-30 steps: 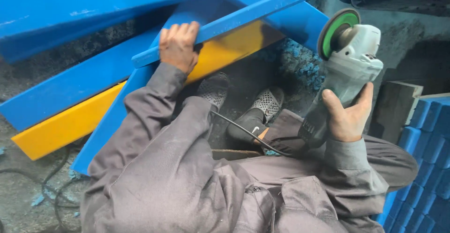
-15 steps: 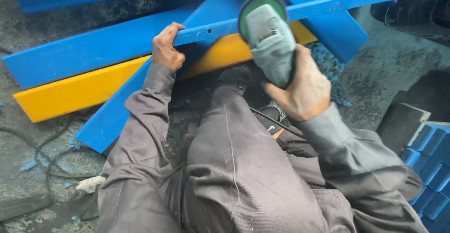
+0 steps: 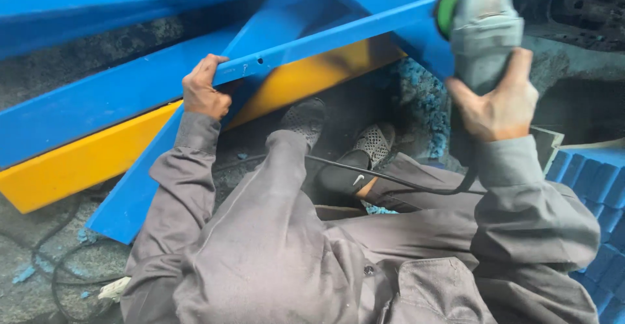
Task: The person grinds the edges of blue painted metal bars using a handheld angle grinder.
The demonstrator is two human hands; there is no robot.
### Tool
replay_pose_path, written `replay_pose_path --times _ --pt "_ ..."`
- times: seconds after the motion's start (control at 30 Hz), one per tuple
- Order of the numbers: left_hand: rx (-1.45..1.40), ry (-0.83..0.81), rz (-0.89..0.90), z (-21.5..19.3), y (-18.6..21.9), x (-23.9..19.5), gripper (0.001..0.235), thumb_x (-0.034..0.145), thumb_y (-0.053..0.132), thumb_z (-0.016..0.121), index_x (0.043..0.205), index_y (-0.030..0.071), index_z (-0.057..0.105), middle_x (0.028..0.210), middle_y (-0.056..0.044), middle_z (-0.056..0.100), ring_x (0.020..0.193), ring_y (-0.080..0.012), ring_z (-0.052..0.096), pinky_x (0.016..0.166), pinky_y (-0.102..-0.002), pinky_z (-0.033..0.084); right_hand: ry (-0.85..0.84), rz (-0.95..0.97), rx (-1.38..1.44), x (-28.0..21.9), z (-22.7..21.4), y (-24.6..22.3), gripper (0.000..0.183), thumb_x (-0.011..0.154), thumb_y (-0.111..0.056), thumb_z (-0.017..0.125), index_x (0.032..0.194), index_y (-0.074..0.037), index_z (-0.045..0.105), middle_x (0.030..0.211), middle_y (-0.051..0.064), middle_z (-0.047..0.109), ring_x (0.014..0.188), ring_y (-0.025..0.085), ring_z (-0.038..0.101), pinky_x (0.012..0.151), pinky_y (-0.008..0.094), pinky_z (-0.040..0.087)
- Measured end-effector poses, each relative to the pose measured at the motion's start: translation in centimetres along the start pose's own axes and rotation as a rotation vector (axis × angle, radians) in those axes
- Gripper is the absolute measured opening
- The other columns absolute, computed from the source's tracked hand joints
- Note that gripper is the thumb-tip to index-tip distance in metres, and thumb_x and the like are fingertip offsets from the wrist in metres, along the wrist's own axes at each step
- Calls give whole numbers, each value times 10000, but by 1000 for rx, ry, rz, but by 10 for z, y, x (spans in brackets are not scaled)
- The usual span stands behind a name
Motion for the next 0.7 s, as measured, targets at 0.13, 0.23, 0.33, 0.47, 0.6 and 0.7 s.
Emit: replay_pose_path --times 0.13,0.23,0.33,0.47,0.6,0.7 --pt "10 30 -8 2 1 5 388 815 62 874 1128 25 648 1044 -189 709 978 -410 710 816 -440 553 109 29 37 -2 -4 5 669 923 -340 866 1303 13 443 1089 283 711 1023 449 726 919 521 573" --pt "19 18 -23 -2 1 0 396 767 -5 809 1127 21 646 1037 -193 709 970 -410 715 804 -435 559 20 -39 37 -15 23 -49 760 834 -356 884 1330 8 438 1092 279 692 989 479 701 849 542 553" --pt "16 1 -42 -5 2 0 454 696 -95 685 1134 17 649 1032 -200 708 955 -414 720 783 -424 567 -138 -186 41 -21 61 -105 920 734 -405 897 1391 2 398 1155 269 648 932 477 689 754 549 551" --pt "22 9 -15 1 -3 1 502 656 -127 599 1133 18 661 1046 -206 717 959 -415 728 786 -418 572 -457 -205 -11 -17 75 -166 1024 690 -467 887 1451 -56 339 1200 227 597 873 452 684 700 554 553" --pt "2 12 -54 -1 5 2 428 712 -79 683 1128 18 659 1042 -209 717 951 -407 733 780 -419 567 -464 -218 -1 -9 68 -134 972 716 -423 872 1457 -70 351 1180 235 608 900 442 691 708 549 554" --pt "7 -1 -83 -5 2 2 382 780 -51 760 1142 17 662 1057 -216 716 969 -415 726 801 -424 564 -152 -268 55 3 37 -65 860 792 -364 895 1409 -19 404 1186 269 640 1005 484 678 815 541 561"
Point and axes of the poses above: each hand's wrist, its own x-axis towards the middle knuckle, its own z-axis out of the palm, y = z × x, the point moved 2 cm from there along x, towards the middle knuckle
